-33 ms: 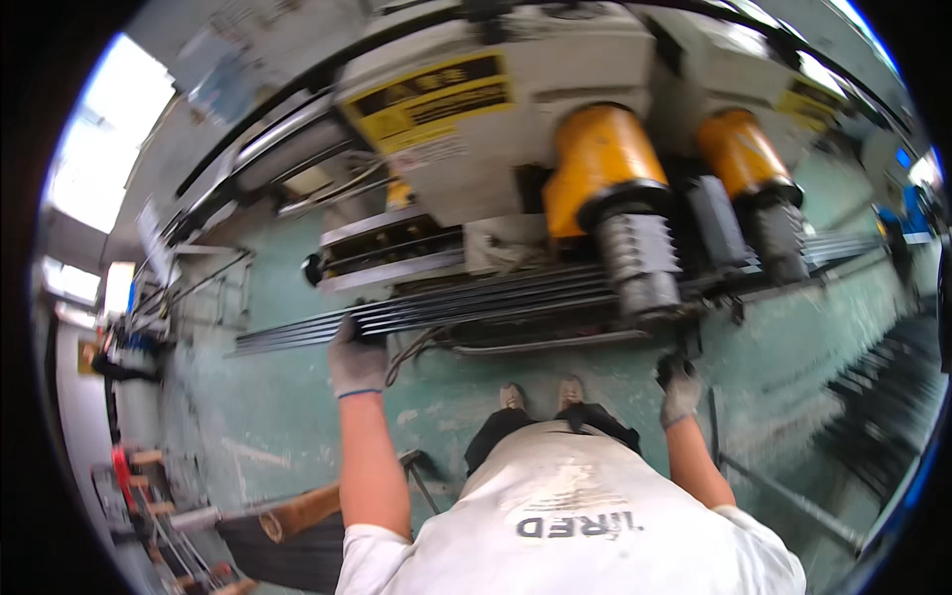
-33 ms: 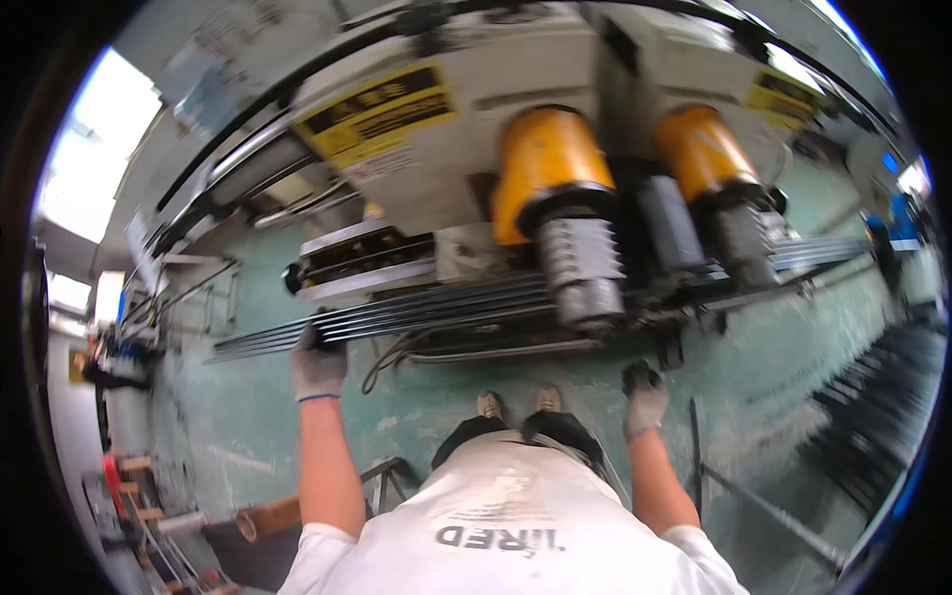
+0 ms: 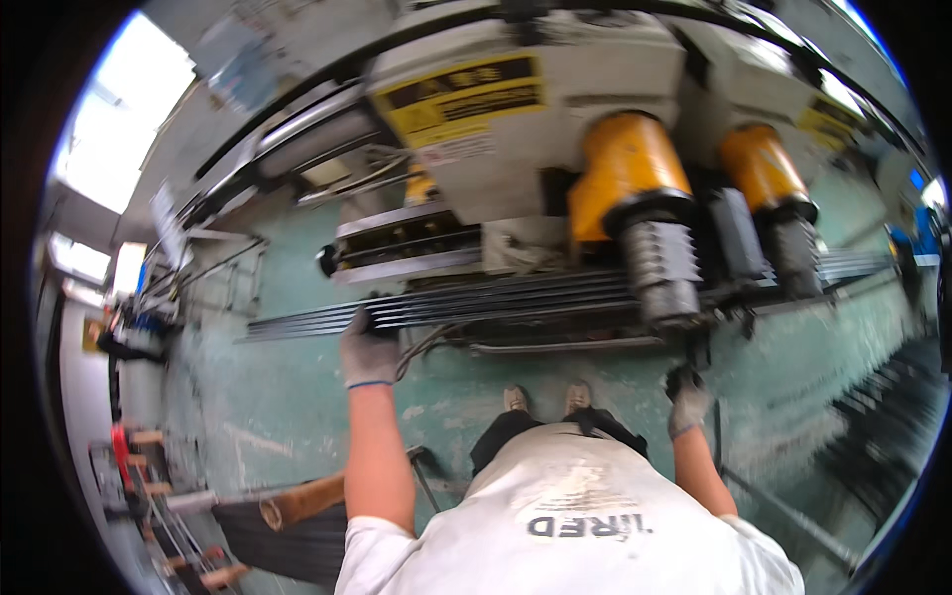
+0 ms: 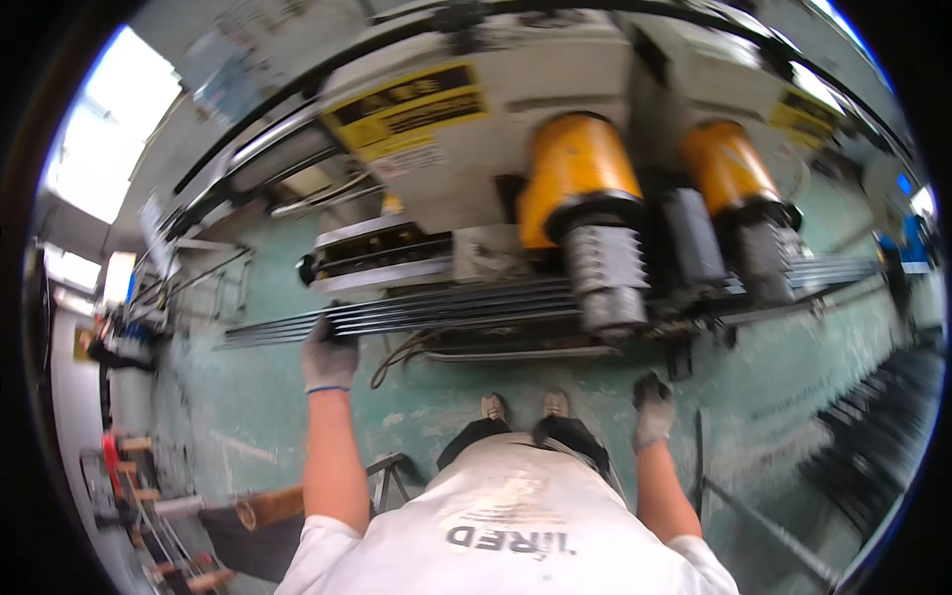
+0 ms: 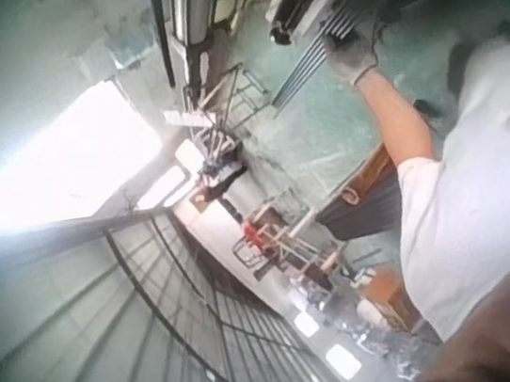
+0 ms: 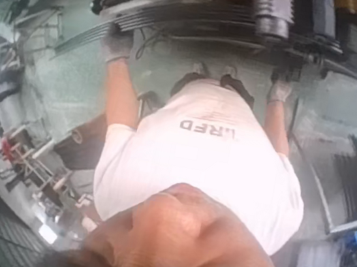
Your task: The person repeatedly feeds bundles of straight metal rods into a yellow and white bending machine, guides them through the rollers, and stacks the bent rods on a nearby rack. The person wears gloves and handles the rods by hand throughout the process.
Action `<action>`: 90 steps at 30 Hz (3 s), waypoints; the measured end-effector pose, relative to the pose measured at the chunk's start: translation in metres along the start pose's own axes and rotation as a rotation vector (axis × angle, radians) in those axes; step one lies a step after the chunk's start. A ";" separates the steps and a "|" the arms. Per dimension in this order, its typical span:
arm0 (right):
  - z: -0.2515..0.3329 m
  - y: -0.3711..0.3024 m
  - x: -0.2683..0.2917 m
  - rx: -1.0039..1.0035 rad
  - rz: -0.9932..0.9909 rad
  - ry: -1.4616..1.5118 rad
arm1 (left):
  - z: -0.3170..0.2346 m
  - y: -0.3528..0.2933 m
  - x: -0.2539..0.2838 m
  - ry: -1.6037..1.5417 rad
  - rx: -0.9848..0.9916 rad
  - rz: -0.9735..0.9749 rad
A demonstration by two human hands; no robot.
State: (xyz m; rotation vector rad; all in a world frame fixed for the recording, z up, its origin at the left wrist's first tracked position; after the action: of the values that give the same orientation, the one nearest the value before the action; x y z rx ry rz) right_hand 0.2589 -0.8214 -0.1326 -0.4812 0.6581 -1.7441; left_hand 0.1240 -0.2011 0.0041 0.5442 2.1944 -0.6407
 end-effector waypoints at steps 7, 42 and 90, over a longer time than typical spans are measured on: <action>-0.070 0.044 0.042 -0.117 -0.019 -0.071 | -0.056 0.027 -0.009 0.017 -0.183 -0.215; -0.154 -0.062 -0.094 -0.104 0.007 -0.229 | -0.309 0.129 0.143 0.274 -0.355 -0.130; -0.127 -0.073 -0.072 -0.093 -0.099 -0.858 | -0.309 0.134 0.162 0.306 -0.186 0.020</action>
State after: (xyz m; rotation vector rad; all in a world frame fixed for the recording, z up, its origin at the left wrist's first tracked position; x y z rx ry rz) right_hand 0.1444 -0.7151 -0.1802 -1.2435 0.0944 -1.4055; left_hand -0.0713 0.1167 0.0211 0.5958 2.4991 -0.3541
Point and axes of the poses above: each hand's wrist, its own y-axis towards the middle knuckle, its own x-axis out of the back of the hand, z = x × y, the point moved 2 cm from there along y, towards the middle knuckle, and after that the axes turned 11 degrees about -x, right-handed, at the moved point
